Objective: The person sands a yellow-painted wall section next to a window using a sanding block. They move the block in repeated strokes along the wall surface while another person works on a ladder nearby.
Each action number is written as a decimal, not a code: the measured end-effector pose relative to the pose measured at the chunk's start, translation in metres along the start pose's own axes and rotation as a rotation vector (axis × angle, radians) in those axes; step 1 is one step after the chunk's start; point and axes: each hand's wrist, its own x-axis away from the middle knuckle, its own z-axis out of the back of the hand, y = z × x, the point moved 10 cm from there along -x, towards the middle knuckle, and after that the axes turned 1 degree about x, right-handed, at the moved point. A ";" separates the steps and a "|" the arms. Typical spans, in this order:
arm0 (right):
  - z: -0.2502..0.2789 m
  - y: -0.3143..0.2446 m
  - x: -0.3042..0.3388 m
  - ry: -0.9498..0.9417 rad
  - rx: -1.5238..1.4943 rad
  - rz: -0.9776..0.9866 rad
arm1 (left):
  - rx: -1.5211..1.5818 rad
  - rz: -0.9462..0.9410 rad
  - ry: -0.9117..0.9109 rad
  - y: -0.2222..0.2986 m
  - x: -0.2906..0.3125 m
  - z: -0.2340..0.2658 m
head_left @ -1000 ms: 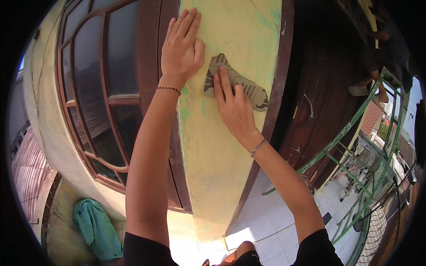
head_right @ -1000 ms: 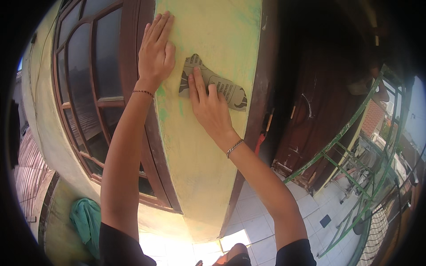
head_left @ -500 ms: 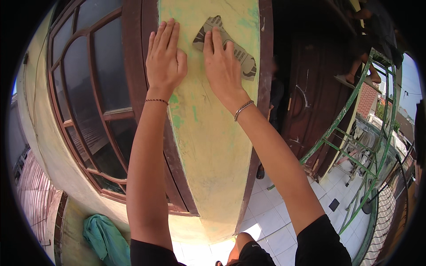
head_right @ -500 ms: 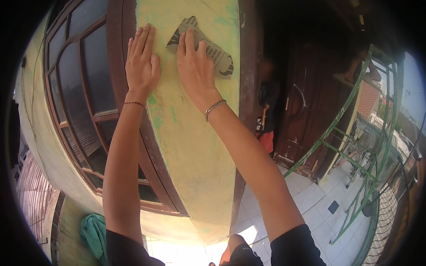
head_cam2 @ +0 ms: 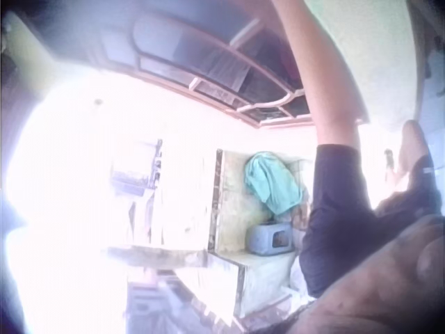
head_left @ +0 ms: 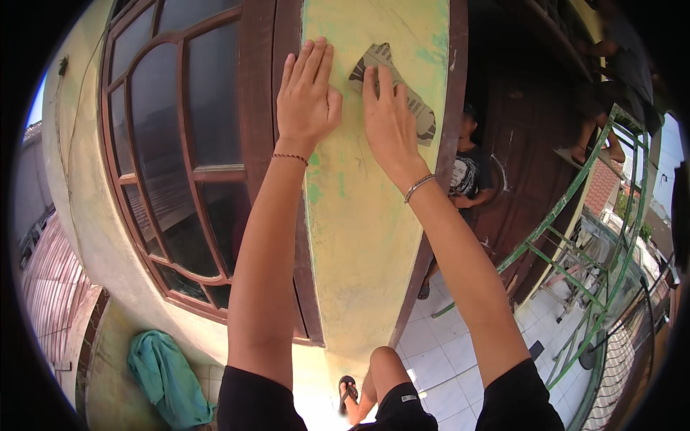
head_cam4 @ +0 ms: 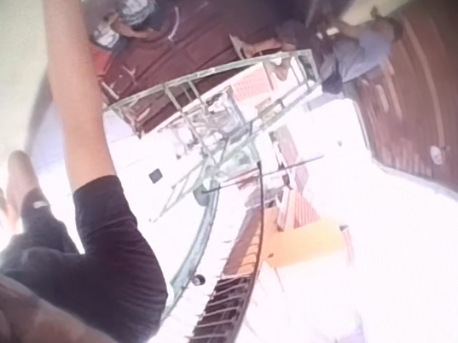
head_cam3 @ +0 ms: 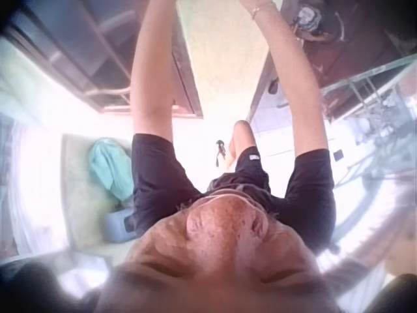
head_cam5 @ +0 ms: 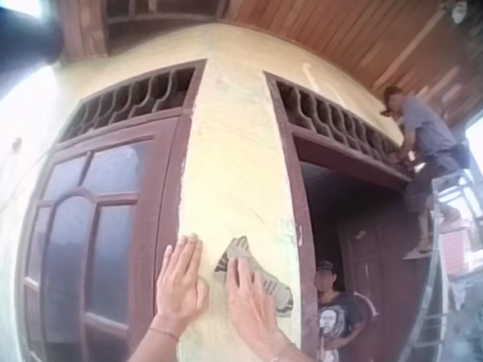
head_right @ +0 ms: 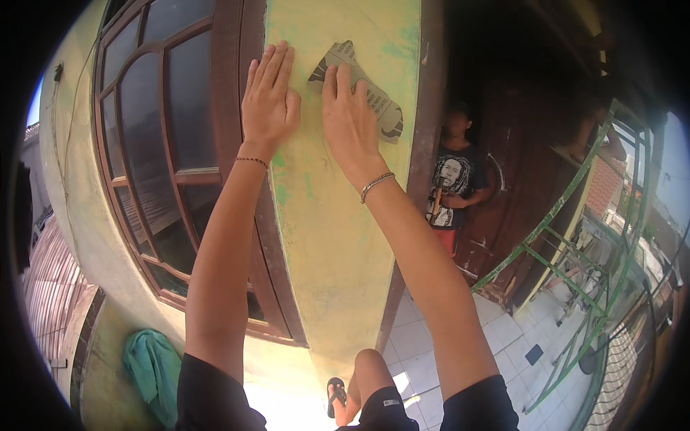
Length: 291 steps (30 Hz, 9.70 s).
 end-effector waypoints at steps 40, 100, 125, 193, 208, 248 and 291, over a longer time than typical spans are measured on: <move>-0.009 -0.031 0.085 0.010 -0.153 0.220 | 0.020 -0.022 0.006 -0.016 0.010 0.001; -0.037 0.132 -0.011 0.055 -0.359 -0.195 | -0.304 -0.033 -0.094 0.001 0.003 -0.012; -0.055 0.041 0.147 -0.094 -0.338 0.243 | -0.260 -0.075 -0.247 0.023 0.014 -0.019; -0.024 -0.042 -0.028 0.014 -0.307 0.288 | 0.543 0.339 0.383 -0.016 0.049 0.024; -0.003 -0.046 -0.125 0.037 -0.061 0.198 | 0.637 0.325 0.409 -0.026 0.053 0.027; -0.029 -0.068 0.046 0.011 -0.216 0.364 | 0.404 0.056 0.263 -0.003 0.057 0.037; -0.030 -0.025 0.255 -0.168 -0.354 0.932 | 0.140 0.070 -0.127 0.024 0.053 0.008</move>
